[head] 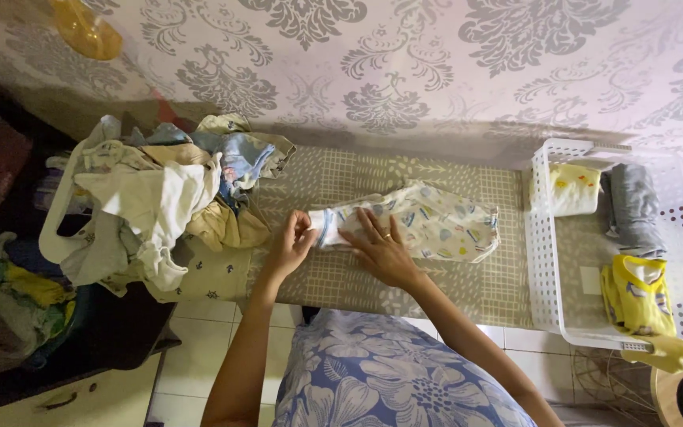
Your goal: Folding baby clothes and organizing them into a plastic basket
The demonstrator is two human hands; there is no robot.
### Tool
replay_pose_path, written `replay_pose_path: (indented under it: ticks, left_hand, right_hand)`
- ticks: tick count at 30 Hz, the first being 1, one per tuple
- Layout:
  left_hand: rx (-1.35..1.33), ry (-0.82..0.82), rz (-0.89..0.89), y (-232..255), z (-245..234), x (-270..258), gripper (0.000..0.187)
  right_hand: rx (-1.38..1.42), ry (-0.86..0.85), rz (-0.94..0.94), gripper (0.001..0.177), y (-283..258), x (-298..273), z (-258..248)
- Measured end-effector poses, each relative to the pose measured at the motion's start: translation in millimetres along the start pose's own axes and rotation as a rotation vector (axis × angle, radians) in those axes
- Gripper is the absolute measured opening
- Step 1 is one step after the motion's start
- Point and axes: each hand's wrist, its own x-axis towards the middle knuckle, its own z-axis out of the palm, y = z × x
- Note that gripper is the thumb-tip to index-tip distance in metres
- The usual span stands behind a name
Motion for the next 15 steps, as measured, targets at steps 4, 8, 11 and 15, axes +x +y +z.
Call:
replay_pose_path:
  ticks: [4, 8, 11, 15]
  left_hand:
    - [0.134, -0.145, -0.059, 18.6, -20.4, 3.1, 0.04]
    - [0.149, -0.225, -0.087, 19.9, -25.7, 2.1, 0.038]
    - [0.146, -0.224, -0.056, 25.1, -27.3, 4.3, 0.048]
    - [0.175, -0.197, 0.004, 20.8, -21.6, 9.5, 0.047]
  right_hand:
    - [-0.003, -0.018, 0.032, 0.051, 15.4, 0.7, 27.5]
    - [-0.349, 0.217, 0.587, 0.073, 24.6, 7.4, 62.2]
    - [-0.323, 0.065, 0.664, 0.084, -2.4, 25.3, 48.7]
    - [-0.404, 0.057, 0.071, 0.075, -18.5, 37.7, 69.2]
